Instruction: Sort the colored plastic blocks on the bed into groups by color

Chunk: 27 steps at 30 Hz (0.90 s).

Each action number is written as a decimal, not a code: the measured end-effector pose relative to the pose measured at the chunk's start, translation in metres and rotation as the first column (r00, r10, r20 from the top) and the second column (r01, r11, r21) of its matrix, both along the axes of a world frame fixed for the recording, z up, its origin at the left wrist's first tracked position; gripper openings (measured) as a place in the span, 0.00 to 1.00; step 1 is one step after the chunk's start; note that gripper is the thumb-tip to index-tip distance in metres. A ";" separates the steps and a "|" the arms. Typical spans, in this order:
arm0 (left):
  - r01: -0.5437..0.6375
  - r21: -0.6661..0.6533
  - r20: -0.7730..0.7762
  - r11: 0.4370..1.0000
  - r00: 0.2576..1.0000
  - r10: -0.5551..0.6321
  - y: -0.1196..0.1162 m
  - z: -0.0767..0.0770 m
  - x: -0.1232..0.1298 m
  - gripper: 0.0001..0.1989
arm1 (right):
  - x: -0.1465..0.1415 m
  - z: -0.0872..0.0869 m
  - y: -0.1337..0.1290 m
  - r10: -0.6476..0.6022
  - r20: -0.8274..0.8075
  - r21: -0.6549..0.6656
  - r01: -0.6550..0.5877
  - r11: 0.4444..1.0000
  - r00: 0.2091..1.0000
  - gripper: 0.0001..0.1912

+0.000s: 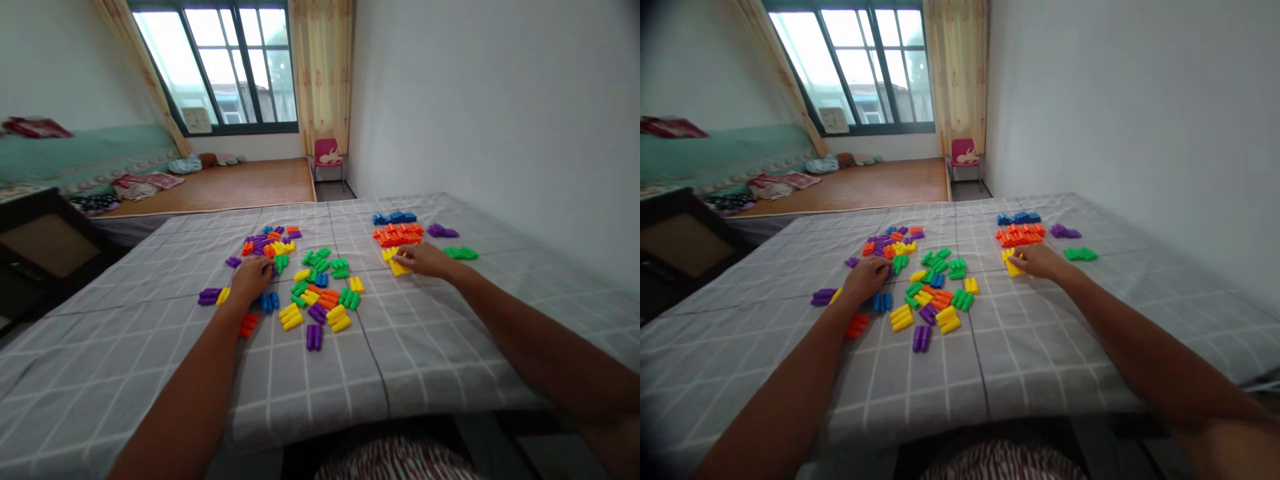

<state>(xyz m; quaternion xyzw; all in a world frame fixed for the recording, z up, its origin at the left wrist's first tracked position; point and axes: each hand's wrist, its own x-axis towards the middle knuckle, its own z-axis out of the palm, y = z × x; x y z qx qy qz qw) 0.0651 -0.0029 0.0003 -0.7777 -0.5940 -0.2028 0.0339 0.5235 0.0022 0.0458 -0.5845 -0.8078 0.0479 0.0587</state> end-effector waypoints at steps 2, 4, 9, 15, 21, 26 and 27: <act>0.007 0.006 0.008 1.000 1.000 -0.007 0.001 -0.001 -0.001 0.17 | 0.005 -0.007 -0.007 -0.033 0.021 -0.008 0.033 0.999 0.999 0.18; 0.020 0.013 0.022 1.000 1.000 -0.020 0.000 -0.002 -0.003 0.17 | 0.008 -0.010 -0.011 -0.062 0.034 0.034 0.061 0.998 0.997 0.20; 0.038 0.010 0.060 0.999 0.997 -0.038 -0.001 0.000 -0.004 0.17 | 0.016 -0.012 -0.017 -0.045 -0.036 0.044 0.047 0.998 0.998 0.20; 0.054 0.016 0.054 0.998 0.997 -0.055 -0.001 0.001 -0.005 0.18 | 0.021 -0.023 -0.021 -0.030 -0.062 0.004 0.031 1.000 0.998 0.15; 0.064 0.009 0.044 0.998 0.997 -0.064 -0.001 0.001 -0.005 0.17 | 0.027 -0.032 -0.015 -0.052 -0.002 0.053 0.052 0.997 0.999 0.16; 0.055 0.013 0.056 0.998 0.997 -0.055 -0.002 0.001 -0.004 0.16 | 0.030 -0.022 -0.018 -0.054 0.002 0.050 0.054 0.997 0.999 0.15; 0.043 0.017 0.064 0.999 0.997 -0.044 -0.003 0.001 -0.003 0.16 | 0.028 -0.016 -0.020 -0.051 0.006 0.056 0.050 0.997 0.999 0.15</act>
